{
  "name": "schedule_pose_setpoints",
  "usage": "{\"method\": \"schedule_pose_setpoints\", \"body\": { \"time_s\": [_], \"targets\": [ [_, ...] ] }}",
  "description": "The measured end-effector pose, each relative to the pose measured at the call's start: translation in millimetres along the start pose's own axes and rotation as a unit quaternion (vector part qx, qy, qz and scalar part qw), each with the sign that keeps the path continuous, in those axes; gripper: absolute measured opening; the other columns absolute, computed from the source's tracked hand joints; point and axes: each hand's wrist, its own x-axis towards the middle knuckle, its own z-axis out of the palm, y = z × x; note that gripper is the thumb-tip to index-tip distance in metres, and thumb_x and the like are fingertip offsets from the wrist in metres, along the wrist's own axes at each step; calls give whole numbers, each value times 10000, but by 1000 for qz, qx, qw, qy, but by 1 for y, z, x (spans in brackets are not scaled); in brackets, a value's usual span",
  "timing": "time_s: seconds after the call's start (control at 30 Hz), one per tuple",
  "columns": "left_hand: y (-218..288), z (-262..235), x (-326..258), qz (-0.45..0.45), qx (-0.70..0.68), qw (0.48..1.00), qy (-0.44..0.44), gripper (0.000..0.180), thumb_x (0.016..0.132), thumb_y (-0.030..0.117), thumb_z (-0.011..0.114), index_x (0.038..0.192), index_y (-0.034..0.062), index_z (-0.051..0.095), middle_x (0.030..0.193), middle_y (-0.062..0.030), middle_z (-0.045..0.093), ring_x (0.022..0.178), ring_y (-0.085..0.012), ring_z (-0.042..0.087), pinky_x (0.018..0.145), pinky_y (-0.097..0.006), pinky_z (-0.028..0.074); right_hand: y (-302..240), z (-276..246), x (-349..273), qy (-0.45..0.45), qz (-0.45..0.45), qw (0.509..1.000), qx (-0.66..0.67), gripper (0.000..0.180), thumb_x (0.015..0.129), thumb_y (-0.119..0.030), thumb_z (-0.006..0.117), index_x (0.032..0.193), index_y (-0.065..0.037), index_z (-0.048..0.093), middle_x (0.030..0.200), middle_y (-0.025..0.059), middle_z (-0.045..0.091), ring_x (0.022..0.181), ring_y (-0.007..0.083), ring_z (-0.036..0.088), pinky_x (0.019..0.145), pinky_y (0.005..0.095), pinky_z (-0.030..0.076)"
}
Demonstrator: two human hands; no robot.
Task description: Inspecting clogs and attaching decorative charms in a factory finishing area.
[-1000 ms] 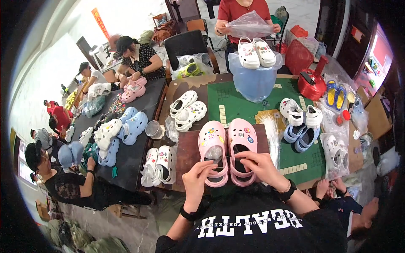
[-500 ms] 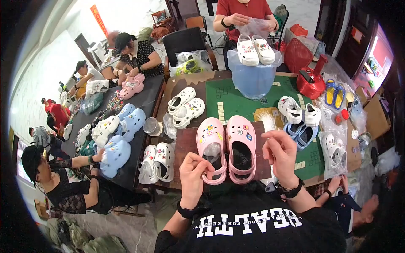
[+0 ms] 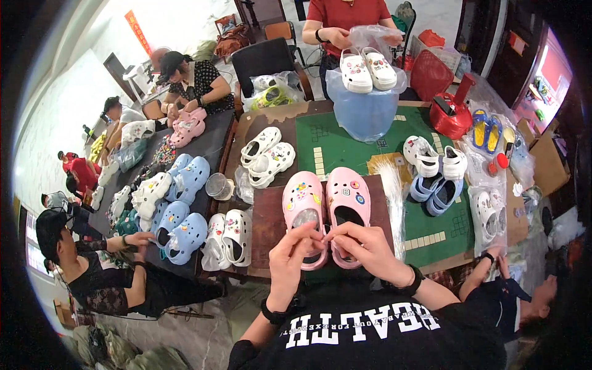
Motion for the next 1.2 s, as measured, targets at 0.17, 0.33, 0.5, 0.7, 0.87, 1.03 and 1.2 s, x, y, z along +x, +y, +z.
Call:
{"method": "schedule_pose_setpoints", "body": {
  "time_s": [0.17, 0.33, 0.5, 0.7, 0.87, 1.03, 1.2],
  "targets": [
    [-4, 4, -3, -32, -5, 999, 44, 75, 934, 1, 595, 913, -7, 523, 810, -109, 688, 655, -104, 629, 631, -216, 503, 9, 5, -3, 3, 1, 1000, -11, 141, 973, -131, 558, 998, -12, 630, 724, 58, 626, 585, 114, 571, 548, 266, 457],
    [-16, 2, -6, -54, 17, 998, 34, 65, 931, -6, 600, 967, -14, 546, 802, -72, 671, 649, -76, 596, 610, -195, 481, 19, 10, -6, 22, -63, 994, -86, 136, 949, -135, 583, 1007, -25, 637, 772, 114, 649, 602, 190, 619, 568, 298, 486],
    [-18, 5, -13, -58, 11, 998, -11, 119, 930, -17, 597, 1044, -14, 561, 851, -48, 659, 729, -69, 613, 640, -188, 486, 21, 14, -8, 22, -79, 986, -145, 134, 941, -142, 588, 1011, -36, 630, 820, 137, 673, 675, 250, 670, 591, 325, 511],
    [-11, 8, -16, -22, 10, 999, -40, 113, 944, -32, 559, 1057, -26, 560, 988, -85, 661, 864, -124, 659, 749, -233, 523, 20, 10, -12, 43, -41, 989, -138, 128, 938, -139, 594, 1012, -40, 625, 801, 122, 674, 672, 241, 679, 589, 316, 514],
    [-19, -4, -14, -22, -22, 997, 64, 64, 953, -37, 532, 1009, -45, 563, 913, -100, 682, 790, -136, 667, 743, -246, 524, 29, 3, -22, 106, -53, 986, -114, 133, 936, -131, 602, 1016, -29, 633, 769, 109, 665, 638, 219, 665, 587, 291, 513],
    [-22, -5, -15, -42, 25, 996, 69, 75, 921, -34, 580, 986, -19, 614, 782, -44, 628, 662, -100, 615, 604, -223, 479, 28, -1, -23, 84, -22, 994, -71, 118, 939, -109, 597, 999, -21, 648, 756, 89, 657, 623, 161, 644, 573, 271, 495],
    [-14, 14, -15, -14, 92, 995, 28, 83, 870, -33, 655, 949, -26, 633, 782, -58, 644, 601, -97, 614, 548, -223, 466, 27, 10, -21, 38, -71, 986, -147, 123, 927, -141, 614, 993, -40, 634, 803, 134, 655, 676, 287, 657, 595, 338, 506]
  ]
}}
